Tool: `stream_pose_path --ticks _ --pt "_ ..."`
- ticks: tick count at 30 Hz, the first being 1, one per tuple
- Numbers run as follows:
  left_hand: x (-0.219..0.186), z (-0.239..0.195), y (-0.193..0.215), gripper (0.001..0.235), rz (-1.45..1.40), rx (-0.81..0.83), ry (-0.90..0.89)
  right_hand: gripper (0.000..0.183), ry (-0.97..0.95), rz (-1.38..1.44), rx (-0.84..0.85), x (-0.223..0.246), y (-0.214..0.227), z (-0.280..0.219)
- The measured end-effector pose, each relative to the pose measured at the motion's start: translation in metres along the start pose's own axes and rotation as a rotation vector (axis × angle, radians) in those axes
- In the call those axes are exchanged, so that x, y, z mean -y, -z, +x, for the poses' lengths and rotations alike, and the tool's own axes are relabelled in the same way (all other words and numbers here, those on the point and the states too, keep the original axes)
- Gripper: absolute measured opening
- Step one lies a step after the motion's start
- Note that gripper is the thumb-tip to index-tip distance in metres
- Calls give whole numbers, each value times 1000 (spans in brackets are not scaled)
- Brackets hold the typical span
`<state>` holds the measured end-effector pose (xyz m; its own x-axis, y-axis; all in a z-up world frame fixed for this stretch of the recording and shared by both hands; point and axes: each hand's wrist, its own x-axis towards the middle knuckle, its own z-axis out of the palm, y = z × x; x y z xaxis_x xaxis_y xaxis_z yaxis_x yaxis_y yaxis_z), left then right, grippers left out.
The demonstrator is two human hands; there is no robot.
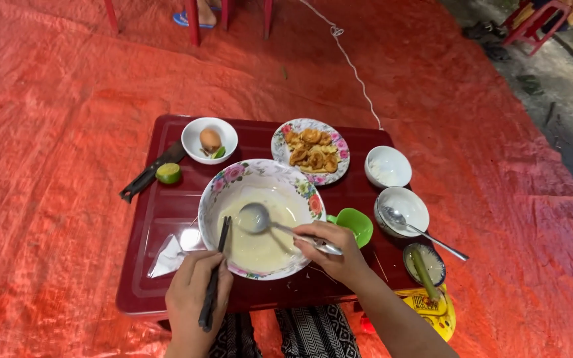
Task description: The person stirs a pale yellow batter in a floral-patterned bowl using a metal spoon held in the right hand. The left hand holds chopsticks resting on the bowl's rim. The person continues stirring the batter in a circular motion throughout the clip.
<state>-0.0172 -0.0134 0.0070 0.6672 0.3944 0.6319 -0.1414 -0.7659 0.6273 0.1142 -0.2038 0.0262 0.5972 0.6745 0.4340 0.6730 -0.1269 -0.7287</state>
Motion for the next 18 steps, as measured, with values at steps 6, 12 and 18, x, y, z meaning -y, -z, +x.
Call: stream_pose_path --ticks 6,12,18 --pt "4 -5 -2 8 19 -12 45 13 7 -254 -82 7 26 -15" --pt "6 -5 -9 6 19 -2 21 19 96 -109 30 17 7 -22" --pt "5 -6 -6 9 0 -11 78 12 125 -113 31 -12 -20 5"
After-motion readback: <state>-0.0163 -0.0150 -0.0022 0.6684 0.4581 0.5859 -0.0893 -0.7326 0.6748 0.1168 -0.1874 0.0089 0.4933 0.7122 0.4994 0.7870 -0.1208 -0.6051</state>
